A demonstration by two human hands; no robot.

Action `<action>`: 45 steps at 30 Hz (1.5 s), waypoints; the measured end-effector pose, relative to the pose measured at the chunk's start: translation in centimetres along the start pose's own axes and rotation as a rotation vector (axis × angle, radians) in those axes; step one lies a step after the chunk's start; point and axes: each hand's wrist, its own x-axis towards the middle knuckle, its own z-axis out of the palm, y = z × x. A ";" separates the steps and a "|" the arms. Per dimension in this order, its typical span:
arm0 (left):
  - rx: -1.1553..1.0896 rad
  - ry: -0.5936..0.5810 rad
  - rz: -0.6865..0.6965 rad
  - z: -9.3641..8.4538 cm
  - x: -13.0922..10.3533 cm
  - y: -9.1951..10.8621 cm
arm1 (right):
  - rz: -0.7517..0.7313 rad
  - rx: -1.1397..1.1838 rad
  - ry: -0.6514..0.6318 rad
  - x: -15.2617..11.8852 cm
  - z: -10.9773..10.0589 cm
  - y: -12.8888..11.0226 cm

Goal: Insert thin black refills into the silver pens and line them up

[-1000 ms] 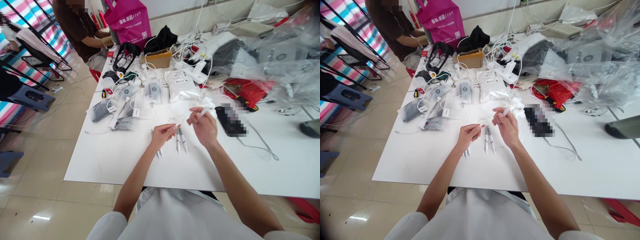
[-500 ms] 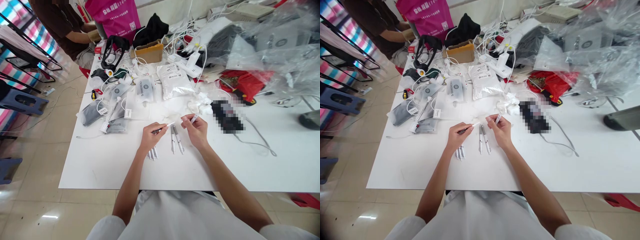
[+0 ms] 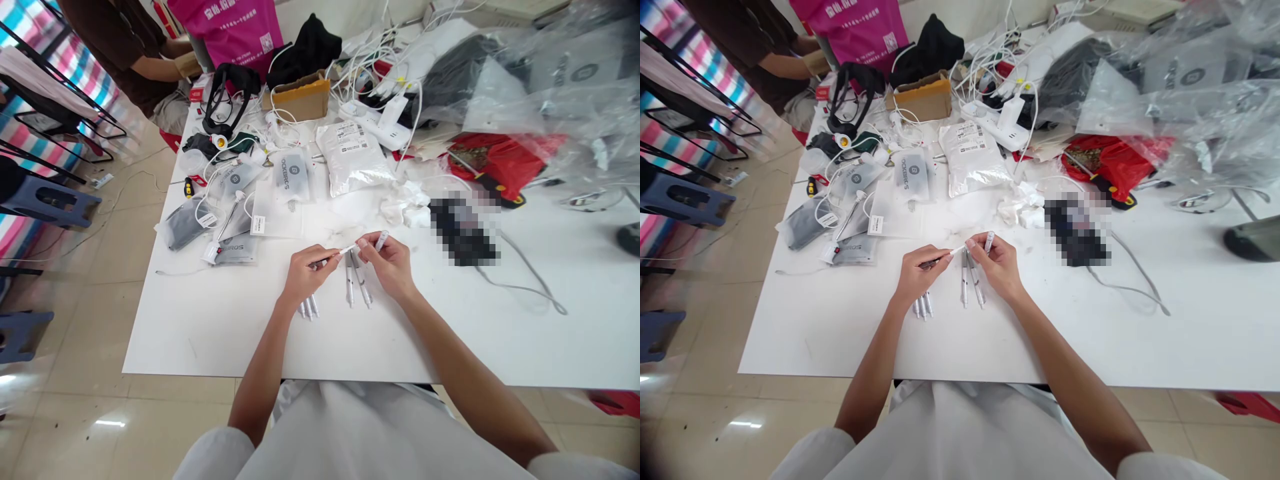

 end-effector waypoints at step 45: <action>0.141 -0.205 0.124 -1.3 -0.1 -1.0 | 0.159 -0.094 -0.211 -0.5 0.6 -0.8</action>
